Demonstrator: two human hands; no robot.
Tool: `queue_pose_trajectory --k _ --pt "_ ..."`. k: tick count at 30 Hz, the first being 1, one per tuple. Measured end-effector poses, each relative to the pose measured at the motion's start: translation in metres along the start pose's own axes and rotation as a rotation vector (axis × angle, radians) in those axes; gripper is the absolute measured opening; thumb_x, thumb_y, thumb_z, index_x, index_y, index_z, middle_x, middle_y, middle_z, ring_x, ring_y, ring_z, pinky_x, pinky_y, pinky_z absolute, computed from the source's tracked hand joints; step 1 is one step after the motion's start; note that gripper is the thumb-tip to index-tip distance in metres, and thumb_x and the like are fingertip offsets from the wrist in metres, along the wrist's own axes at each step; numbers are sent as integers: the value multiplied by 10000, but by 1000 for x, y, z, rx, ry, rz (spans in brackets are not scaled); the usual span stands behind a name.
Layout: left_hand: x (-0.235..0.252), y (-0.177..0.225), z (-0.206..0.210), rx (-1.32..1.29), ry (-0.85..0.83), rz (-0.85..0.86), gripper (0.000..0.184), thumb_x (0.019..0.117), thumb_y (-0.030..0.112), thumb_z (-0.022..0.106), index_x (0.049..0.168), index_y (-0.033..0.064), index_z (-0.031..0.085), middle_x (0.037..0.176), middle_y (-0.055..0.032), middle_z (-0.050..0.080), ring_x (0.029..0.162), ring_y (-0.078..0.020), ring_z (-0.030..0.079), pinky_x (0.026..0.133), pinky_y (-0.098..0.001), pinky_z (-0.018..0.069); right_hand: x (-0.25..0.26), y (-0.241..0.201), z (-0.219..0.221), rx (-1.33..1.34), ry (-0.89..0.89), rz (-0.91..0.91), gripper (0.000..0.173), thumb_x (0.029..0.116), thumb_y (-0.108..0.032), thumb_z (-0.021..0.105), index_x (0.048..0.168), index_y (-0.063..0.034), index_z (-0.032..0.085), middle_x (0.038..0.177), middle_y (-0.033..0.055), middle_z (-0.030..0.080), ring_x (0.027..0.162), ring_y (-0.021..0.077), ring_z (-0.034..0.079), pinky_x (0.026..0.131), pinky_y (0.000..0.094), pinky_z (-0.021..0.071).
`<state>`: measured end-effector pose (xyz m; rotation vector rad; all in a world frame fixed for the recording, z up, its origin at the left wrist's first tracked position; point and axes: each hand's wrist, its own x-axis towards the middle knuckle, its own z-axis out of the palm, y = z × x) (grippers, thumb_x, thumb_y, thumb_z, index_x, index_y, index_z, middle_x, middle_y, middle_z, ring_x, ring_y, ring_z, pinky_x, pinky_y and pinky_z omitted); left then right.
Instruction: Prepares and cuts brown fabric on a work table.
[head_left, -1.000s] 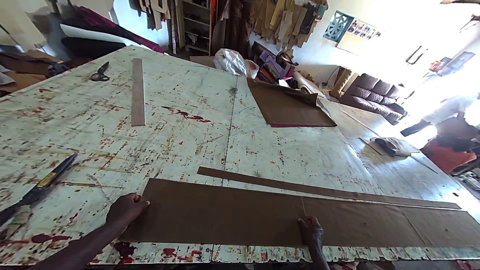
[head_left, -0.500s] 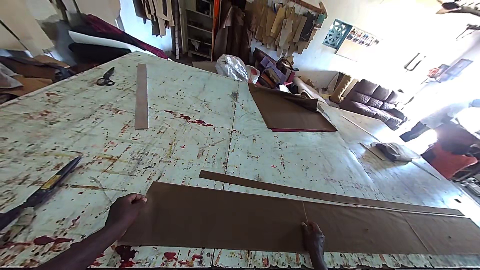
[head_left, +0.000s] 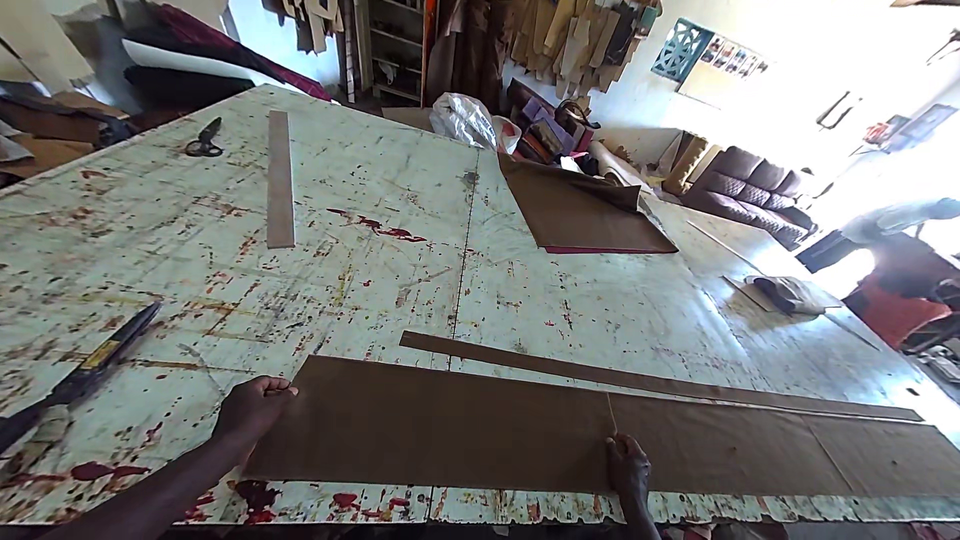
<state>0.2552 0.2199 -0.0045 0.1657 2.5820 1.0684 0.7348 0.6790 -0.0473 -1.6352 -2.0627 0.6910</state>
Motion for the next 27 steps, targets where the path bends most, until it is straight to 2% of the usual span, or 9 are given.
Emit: queue_pose_trajectory --k 3,9,13,17,20,21,24,27 --pt "0 1 -1 1 6 24 194 968 129 704 1110 -3 695 1068 -208 696 1007 -366 653 904 -607 493 -1 1 0 -3 -10 -5 303 973 -208 693 1213 -23 709 1166 198 709 1117 353 667 988 586 495" --pt "2 1 0 28 44 40 156 964 117 705 1073 5 711 1040 -207 701 994 -370 657 901 -616 490 0 0 -3 54 -52 35 316 967 -252 707 1201 -40 714 1132 181 717 1085 331 673 967 579 505" --pt "8 0 -16 67 81 56 148 977 106 683 1068 -8 707 1055 -242 691 1014 -415 646 908 -648 475 -7 -11 -1 125 -128 39 297 958 -251 718 1174 -48 714 1045 151 725 979 287 691 899 543 541" --pt "19 -4 -60 176 129 46 195 1001 98 640 1123 -46 691 1141 -317 659 1108 -499 610 966 -700 427 -28 -36 11 196 -266 37 270 954 -246 715 1157 -68 725 1000 98 740 913 218 709 856 474 578" --pt "29 -14 -86 242 179 39 189 1005 95 632 1099 -58 690 1130 -338 653 1108 -530 600 954 -722 419 -43 -53 21 263 -347 64 263 962 -232 704 1166 -67 720 983 91 741 844 211 716 751 449 604" --pt "32 -17 -89 252 188 36 184 1004 99 633 1090 -51 695 1126 -333 657 1105 -528 603 951 -722 423 -45 -56 25 269 -352 55 254 956 -234 710 1152 -73 725 972 81 745 836 199 716 747 441 603" --pt "34 -28 -83 245 186 14 178 1010 102 623 1096 -36 694 1125 -313 665 1094 -505 614 941 -707 434 -49 -64 28 255 -350 20 259 936 -221 726 1152 -77 731 973 63 744 884 177 707 827 435 581" --pt "30 -33 -74 207 199 -1 204 1016 108 610 1159 -26 670 1141 -311 661 1095 -508 618 930 -711 439 -59 -84 32 271 -302 -76 279 926 -148 718 1192 -62 724 964 69 746 846 165 707 807 405 588"
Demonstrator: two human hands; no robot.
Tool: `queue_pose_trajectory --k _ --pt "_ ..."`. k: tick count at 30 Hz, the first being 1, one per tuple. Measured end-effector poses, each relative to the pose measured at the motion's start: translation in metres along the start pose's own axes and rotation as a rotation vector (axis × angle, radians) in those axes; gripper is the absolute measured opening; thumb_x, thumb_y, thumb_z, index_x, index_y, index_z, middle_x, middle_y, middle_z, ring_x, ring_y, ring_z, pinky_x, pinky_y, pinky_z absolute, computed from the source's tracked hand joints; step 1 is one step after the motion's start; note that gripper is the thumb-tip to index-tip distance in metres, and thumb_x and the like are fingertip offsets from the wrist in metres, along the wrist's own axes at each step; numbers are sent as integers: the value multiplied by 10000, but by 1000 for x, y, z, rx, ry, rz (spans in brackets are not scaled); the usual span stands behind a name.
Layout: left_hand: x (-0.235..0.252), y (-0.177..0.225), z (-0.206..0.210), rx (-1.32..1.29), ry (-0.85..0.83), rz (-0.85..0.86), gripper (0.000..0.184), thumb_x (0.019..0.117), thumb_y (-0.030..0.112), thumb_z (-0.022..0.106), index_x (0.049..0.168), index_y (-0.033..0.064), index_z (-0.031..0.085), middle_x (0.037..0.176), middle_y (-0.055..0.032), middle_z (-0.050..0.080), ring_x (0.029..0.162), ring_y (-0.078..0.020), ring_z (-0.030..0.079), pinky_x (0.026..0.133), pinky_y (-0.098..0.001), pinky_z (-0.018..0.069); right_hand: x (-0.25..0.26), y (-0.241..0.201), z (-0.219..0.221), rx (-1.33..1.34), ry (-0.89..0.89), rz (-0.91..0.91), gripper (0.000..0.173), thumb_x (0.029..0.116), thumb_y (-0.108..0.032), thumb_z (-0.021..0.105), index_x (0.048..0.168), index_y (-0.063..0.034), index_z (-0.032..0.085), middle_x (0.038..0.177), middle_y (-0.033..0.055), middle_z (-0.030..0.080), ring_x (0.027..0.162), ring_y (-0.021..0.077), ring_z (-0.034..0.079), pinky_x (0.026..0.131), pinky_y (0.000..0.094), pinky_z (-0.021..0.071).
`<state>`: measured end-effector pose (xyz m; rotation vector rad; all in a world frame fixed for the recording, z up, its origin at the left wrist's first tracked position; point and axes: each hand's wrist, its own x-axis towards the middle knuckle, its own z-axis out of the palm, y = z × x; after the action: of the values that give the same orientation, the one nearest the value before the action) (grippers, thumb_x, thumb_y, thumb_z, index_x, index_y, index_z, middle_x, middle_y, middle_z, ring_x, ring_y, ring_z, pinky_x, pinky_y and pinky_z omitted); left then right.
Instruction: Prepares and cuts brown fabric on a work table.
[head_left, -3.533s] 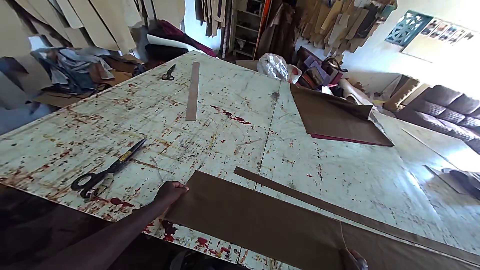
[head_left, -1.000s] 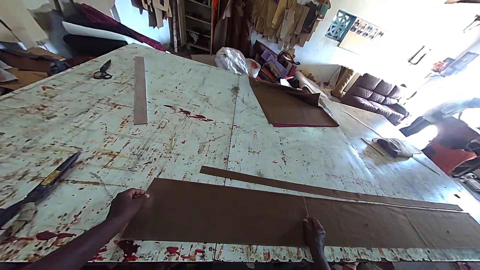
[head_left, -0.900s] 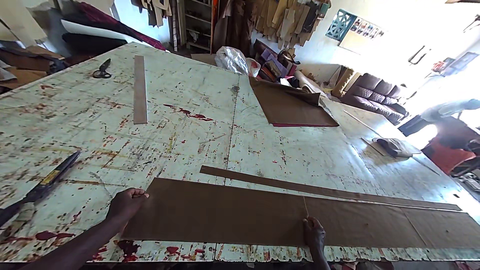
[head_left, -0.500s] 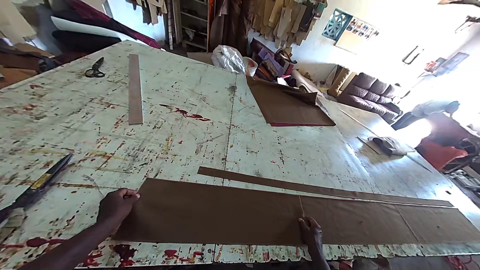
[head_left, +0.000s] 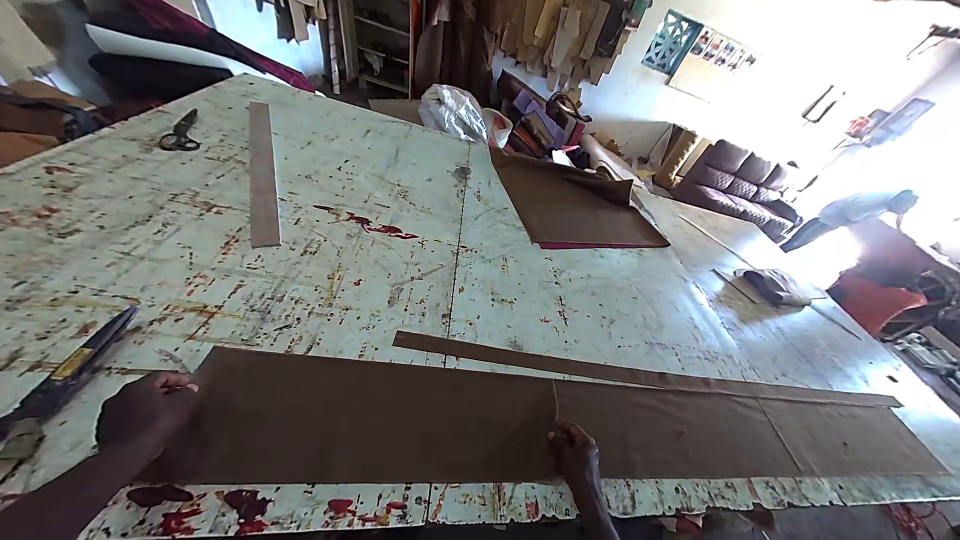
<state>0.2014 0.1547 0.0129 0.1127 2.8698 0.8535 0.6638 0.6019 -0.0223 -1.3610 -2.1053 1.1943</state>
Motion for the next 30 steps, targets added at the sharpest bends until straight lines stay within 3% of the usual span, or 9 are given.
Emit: queue_pose_trajectory --k 3,8,10,14,18,20,24,28,30 --pt "-5 -1 5 -8 14 -1 269 1025 118 600 1252 -24 622 1147 -310 659 1089 -507 621 936 -712 439 -12 -26 22 -28 -65 -183 285 946 -158 670 1209 -58 716 1055 76 731 896 154 705 842 374 598" --pt "-4 -1 8 12 23 12 247 1019 103 601 1223 -29 647 1153 -319 649 1097 -512 612 938 -714 436 -30 -55 51 -39 -296 -271 276 984 -284 641 1159 -92 735 1039 43 718 866 127 702 809 341 613" --pt "-1 -5 9 23 24 29 245 1023 112 594 1216 -25 654 1172 -313 648 1119 -506 609 951 -705 439 -37 -54 53 -5 -239 -314 261 990 -305 650 1114 -97 747 996 33 717 821 115 697 763 323 618" --pt "4 -23 -2 82 109 48 314 1001 142 624 1288 19 654 1289 -319 600 1235 -539 535 974 -738 418 -47 -41 45 -21 15 -375 236 940 -226 706 1107 -68 759 1058 100 696 928 183 700 805 372 624" --pt "12 -34 -37 194 245 20 502 939 121 715 1394 -24 558 1444 -351 476 1346 -574 424 1055 -738 360 -46 -12 41 -47 83 -459 302 904 -193 740 1145 -11 746 1259 204 658 1206 334 612 1019 510 519" --pt "21 -45 -54 243 229 -45 630 907 153 763 1421 -91 492 1487 -406 379 1361 -620 369 1049 -762 355 -45 -3 42 -54 97 -486 307 901 -196 738 1132 7 746 1271 226 651 1228 361 595 1047 532 490" --pt "41 -70 -68 264 57 -172 538 958 282 723 1264 -127 555 1253 -405 569 1208 -586 538 961 -742 417 -50 -4 47 -39 94 -471 288 905 -175 729 1124 11 746 1276 218 653 1232 336 600 1045 497 500" --pt "49 -72 -78 290 -2 -128 401 963 164 707 1236 -108 596 1232 -400 581 1203 -597 529 951 -757 415 -56 -14 48 23 108 -452 246 896 -126 725 1102 5 752 1251 185 670 1193 273 627 1006 409 539" --pt "59 -71 -83 350 -56 -108 361 946 181 732 1147 -97 620 1123 -370 629 1100 -572 593 878 -742 457 -58 -17 46 70 106 -446 238 901 -119 722 1098 13 748 1235 176 677 1176 241 645 980 359 565"
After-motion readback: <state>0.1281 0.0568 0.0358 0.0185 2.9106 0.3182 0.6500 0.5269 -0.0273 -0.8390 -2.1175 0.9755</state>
